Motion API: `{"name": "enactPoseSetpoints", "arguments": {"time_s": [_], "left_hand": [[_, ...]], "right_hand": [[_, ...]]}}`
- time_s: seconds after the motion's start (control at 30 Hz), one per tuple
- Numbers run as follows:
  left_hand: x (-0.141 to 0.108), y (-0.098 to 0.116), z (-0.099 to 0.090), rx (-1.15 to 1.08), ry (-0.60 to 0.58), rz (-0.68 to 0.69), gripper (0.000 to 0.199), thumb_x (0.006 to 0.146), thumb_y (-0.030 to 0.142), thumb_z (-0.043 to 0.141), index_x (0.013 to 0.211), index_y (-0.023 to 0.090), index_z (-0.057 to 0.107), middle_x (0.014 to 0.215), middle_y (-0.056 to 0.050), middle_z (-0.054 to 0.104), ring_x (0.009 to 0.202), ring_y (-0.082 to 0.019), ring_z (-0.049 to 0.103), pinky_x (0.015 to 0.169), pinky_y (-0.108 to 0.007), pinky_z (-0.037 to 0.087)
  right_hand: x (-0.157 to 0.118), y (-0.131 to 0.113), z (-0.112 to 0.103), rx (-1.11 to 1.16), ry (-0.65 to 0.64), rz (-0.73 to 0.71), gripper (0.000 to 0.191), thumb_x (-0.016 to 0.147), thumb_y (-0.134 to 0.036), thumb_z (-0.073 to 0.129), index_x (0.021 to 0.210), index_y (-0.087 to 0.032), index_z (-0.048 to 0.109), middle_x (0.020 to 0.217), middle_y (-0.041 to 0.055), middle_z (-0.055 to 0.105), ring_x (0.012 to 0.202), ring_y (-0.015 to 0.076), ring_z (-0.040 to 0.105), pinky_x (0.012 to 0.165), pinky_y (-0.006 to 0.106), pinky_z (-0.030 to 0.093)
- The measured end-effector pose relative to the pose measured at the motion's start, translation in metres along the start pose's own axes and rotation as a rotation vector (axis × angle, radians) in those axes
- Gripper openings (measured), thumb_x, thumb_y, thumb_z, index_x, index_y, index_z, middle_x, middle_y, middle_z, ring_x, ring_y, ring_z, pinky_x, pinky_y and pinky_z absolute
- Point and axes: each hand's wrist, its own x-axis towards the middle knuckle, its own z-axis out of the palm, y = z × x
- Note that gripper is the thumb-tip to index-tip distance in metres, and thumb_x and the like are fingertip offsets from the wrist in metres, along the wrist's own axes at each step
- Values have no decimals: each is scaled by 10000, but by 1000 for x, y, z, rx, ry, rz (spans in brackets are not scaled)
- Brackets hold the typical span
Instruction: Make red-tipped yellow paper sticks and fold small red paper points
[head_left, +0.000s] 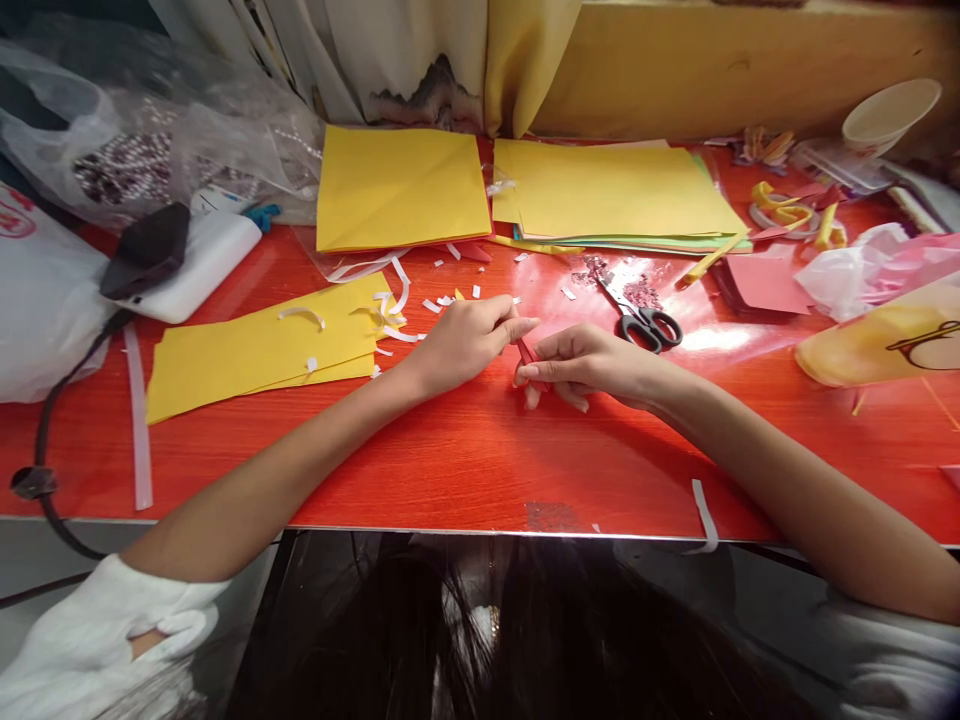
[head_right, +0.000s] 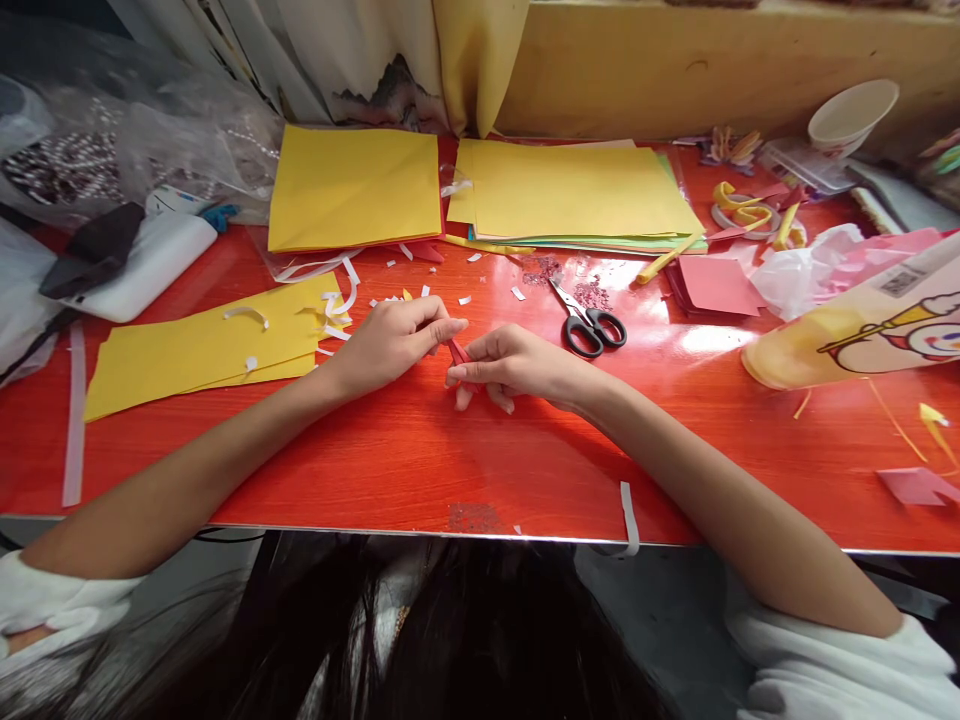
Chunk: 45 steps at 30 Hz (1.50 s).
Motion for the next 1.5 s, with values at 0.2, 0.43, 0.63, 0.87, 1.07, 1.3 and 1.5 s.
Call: {"name": "enactPoseSetpoints", "arguments": {"time_s": [0.2, 0.43, 0.63, 0.87, 1.07, 1.3, 1.5], "left_hand": [[1, -6, 0, -33, -125, 23, 303, 846, 369, 494, 657, 135, 533, 578, 28, 500, 556, -73, 410, 547, -199, 276], [3, -7, 1, 54, -61, 64, 242, 859, 283, 485, 678, 126, 518, 603, 21, 506, 566, -72, 413, 566, -206, 276], [4, -9, -2, 18, -229, 56, 297, 857, 322, 462, 635, 131, 517, 563, 35, 464, 547, -64, 408, 542, -197, 268], [1, -11, 1, 22, -233, 131, 240, 848, 202, 447, 627, 127, 505, 560, 38, 466, 548, -57, 399, 548, -194, 281], [4, -15, 5, -173, -127, 65, 196, 844, 319, 497, 773, 146, 556, 653, 21, 532, 621, -72, 468, 584, -199, 338], [7, -18, 9, -386, -110, -99, 181, 814, 205, 521, 989, 165, 496, 662, 31, 520, 551, -63, 482, 548, -198, 384], [5, -20, 10, -383, -60, -3, 216, 825, 222, 518, 1031, 182, 470, 685, 31, 521, 594, -66, 505, 566, -194, 397]], "right_hand": [[1, 1, 1, -59, -1, -5, 313, 794, -413, 607, 825, -105, 656, 762, 81, 706, 374, 38, 445, 375, 212, 304], [-3, -6, -3, -18, -49, 27, 342, 863, -423, 498, 839, -123, 661, 914, 102, 707, 463, 59, 549, 421, 206, 363], [1, -1, 3, -102, 32, -14, 347, 846, -414, 529, 749, -109, 662, 785, 86, 710, 436, 62, 556, 396, 200, 348], [1, -1, -3, -73, -65, 2, 289, 835, -387, 555, 784, -122, 659, 831, 72, 712, 503, 71, 602, 460, 191, 434], [3, 2, 3, -51, 94, 11, 314, 806, -406, 594, 726, -103, 621, 700, 78, 688, 514, 97, 623, 430, 187, 429], [7, 5, -1, 49, 122, 7, 274, 788, -389, 618, 782, -115, 625, 737, 73, 692, 573, 111, 644, 527, 219, 515], [6, 5, -6, 69, 65, 11, 231, 795, -348, 619, 759, -119, 622, 756, 76, 697, 635, 128, 663, 619, 252, 550]]}}
